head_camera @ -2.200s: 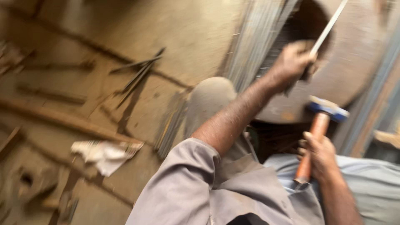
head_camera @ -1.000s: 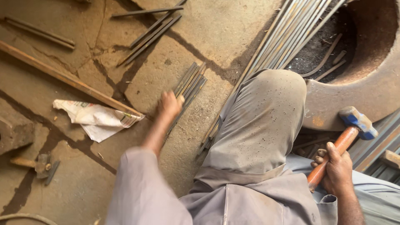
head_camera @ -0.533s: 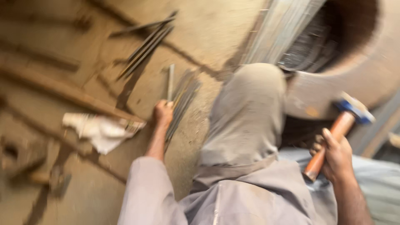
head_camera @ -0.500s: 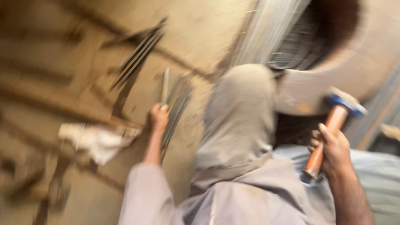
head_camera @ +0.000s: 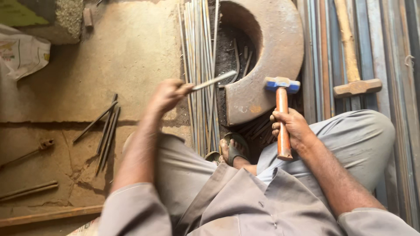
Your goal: The person sits on the floor and repeatedly picks up short metal rods, places them on a curved anvil, and strikes them with a hammer to shape the ends. Finished rods are set aside on the floor.
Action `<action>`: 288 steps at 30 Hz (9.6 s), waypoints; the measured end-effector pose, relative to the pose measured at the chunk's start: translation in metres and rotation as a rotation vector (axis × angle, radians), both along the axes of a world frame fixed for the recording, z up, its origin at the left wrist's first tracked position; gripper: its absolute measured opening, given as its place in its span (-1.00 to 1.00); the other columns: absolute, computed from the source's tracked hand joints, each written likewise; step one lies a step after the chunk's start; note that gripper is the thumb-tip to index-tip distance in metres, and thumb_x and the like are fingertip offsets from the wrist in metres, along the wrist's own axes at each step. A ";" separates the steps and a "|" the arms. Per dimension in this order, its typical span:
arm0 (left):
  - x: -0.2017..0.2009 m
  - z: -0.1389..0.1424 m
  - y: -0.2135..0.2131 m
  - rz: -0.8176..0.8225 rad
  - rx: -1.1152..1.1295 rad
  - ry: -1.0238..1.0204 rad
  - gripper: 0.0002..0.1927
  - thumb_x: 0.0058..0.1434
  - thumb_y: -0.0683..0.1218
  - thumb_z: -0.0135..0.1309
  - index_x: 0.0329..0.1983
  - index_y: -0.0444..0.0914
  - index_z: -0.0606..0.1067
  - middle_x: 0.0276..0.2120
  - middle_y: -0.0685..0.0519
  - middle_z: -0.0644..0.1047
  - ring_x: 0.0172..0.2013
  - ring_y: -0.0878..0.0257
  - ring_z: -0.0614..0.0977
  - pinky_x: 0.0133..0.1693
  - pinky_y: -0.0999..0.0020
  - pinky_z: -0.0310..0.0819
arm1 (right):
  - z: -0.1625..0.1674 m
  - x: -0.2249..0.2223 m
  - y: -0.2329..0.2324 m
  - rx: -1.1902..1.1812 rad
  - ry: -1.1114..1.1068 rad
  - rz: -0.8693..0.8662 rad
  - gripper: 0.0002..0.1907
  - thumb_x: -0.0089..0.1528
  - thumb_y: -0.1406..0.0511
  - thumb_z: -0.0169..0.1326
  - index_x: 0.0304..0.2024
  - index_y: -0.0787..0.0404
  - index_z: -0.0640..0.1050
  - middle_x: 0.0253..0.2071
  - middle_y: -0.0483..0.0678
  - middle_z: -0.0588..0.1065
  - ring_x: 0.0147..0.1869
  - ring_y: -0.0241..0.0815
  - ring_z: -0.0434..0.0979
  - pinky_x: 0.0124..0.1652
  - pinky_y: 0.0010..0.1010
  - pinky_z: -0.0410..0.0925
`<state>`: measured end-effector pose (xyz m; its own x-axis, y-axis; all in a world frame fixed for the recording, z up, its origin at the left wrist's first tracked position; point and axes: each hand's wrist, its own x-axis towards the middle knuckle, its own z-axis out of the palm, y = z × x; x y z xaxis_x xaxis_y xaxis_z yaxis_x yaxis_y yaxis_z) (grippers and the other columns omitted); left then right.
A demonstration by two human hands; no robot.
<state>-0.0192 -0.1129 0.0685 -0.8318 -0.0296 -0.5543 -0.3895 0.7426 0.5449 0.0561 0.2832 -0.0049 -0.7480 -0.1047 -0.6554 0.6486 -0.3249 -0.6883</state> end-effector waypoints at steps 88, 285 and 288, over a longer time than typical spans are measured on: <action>-0.048 -0.050 0.247 0.526 1.537 -0.165 -0.63 0.47 -0.11 -0.14 0.14 -0.53 0.35 -0.24 -0.16 0.60 -0.37 0.27 0.70 -0.34 0.45 0.73 | 0.029 0.022 -0.007 0.363 -0.113 0.213 -0.56 0.34 0.00 -0.05 0.08 0.13 0.28 -0.37 -0.10 0.37 -0.47 -0.36 0.40 -0.50 -0.41 0.41; -0.015 -0.103 0.043 -0.160 -0.018 -0.199 -0.41 0.35 0.33 0.00 -0.36 -0.28 0.61 -0.61 -0.02 0.54 -0.60 0.24 0.54 -0.44 0.18 0.49 | 0.021 -0.021 -0.029 0.962 0.772 0.220 -0.59 0.45 0.19 0.00 0.29 0.15 0.27 -0.40 0.07 0.54 -0.41 -0.11 0.61 -0.43 -0.32 0.50; -0.017 -0.100 0.044 -0.124 -0.012 -0.208 -0.40 0.34 0.33 0.04 -0.38 -0.30 0.61 -0.63 0.02 0.49 -0.61 0.25 0.46 -0.48 0.17 0.39 | 0.010 -0.028 -0.037 0.968 0.847 0.365 -0.66 0.50 0.23 -0.14 0.25 0.24 0.16 -0.31 0.04 0.48 -0.42 -0.21 0.57 -0.48 -0.38 0.49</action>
<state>-0.0364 -0.0688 -0.0316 -0.6975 0.0584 -0.7142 -0.3978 0.7975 0.4536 0.0278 0.2458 0.0051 -0.9870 -0.1442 0.0706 -0.1456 0.6182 -0.7724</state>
